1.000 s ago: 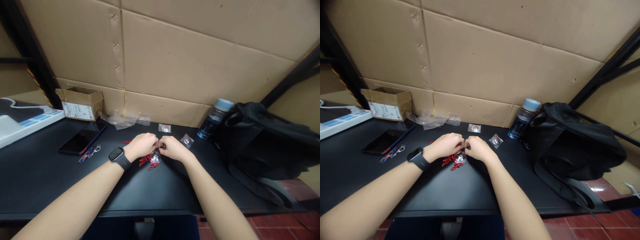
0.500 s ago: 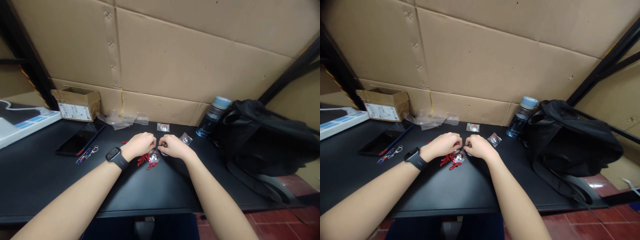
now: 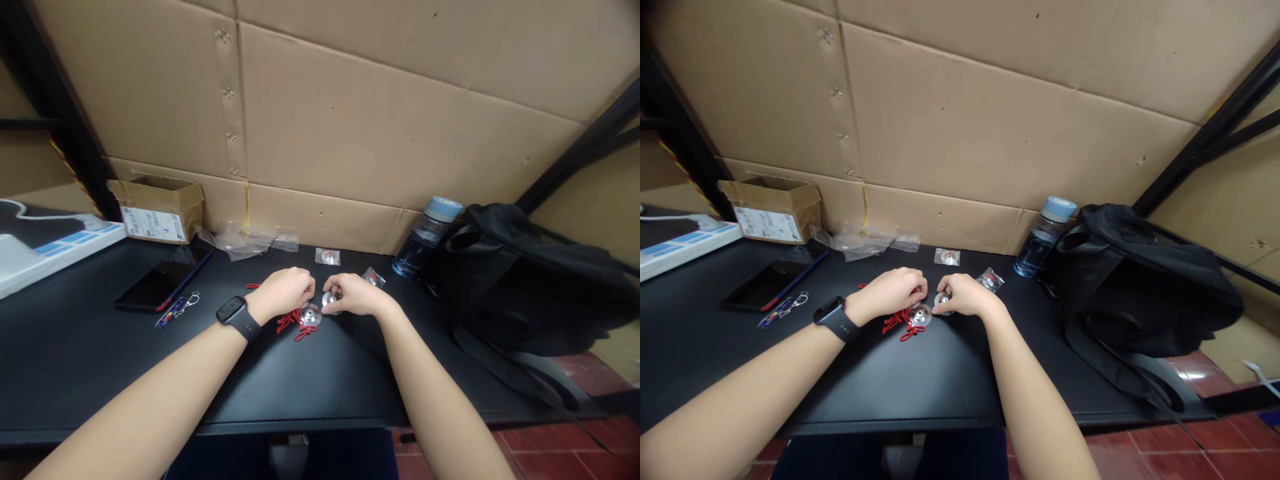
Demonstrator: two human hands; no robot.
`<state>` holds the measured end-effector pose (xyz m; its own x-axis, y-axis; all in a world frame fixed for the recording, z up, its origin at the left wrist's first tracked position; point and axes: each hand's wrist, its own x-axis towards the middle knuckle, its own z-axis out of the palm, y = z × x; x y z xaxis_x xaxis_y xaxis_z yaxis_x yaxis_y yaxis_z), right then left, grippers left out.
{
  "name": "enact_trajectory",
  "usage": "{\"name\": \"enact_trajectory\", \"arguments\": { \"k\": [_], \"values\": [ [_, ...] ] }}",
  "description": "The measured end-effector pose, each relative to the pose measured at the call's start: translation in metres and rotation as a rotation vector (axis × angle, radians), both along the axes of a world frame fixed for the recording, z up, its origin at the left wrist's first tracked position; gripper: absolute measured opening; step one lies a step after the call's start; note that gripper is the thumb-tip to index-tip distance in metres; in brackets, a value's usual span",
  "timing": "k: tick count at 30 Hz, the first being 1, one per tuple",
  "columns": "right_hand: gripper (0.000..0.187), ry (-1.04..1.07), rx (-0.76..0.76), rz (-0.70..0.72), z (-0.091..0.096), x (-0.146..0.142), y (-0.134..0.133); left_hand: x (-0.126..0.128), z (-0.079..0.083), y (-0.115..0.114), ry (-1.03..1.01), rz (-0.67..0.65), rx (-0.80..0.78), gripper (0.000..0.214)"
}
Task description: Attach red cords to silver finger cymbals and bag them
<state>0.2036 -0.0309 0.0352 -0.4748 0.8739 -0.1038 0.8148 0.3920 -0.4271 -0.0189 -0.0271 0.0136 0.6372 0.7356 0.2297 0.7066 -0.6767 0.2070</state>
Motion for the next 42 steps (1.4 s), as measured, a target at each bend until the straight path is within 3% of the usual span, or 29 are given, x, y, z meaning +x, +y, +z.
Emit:
{"name": "enact_trajectory", "arguments": {
  "k": [6,10,23,30,42],
  "values": [
    [0.038,-0.001,0.069,0.083,0.001,0.000,-0.004,-0.001,0.002,0.000,0.013,0.011,-0.006,0.014],
    [0.045,-0.047,0.123,0.136,0.002,-0.003,-0.008,-0.001,0.002,0.001,0.017,0.012,-0.010,0.015],
    [0.045,-0.030,0.027,0.234,0.009,-0.003,-0.012,-0.001,0.002,0.002,0.045,0.030,0.013,0.016],
    [0.041,-0.052,-0.009,0.180,0.006,-0.002,-0.011,-0.001,0.002,0.001,0.031,0.034,0.017,0.015],
    [0.040,-0.146,-0.054,0.041,0.007,0.024,-0.002,-0.003,0.009,0.001,-0.056,0.001,0.083,0.016]
  ]
}}
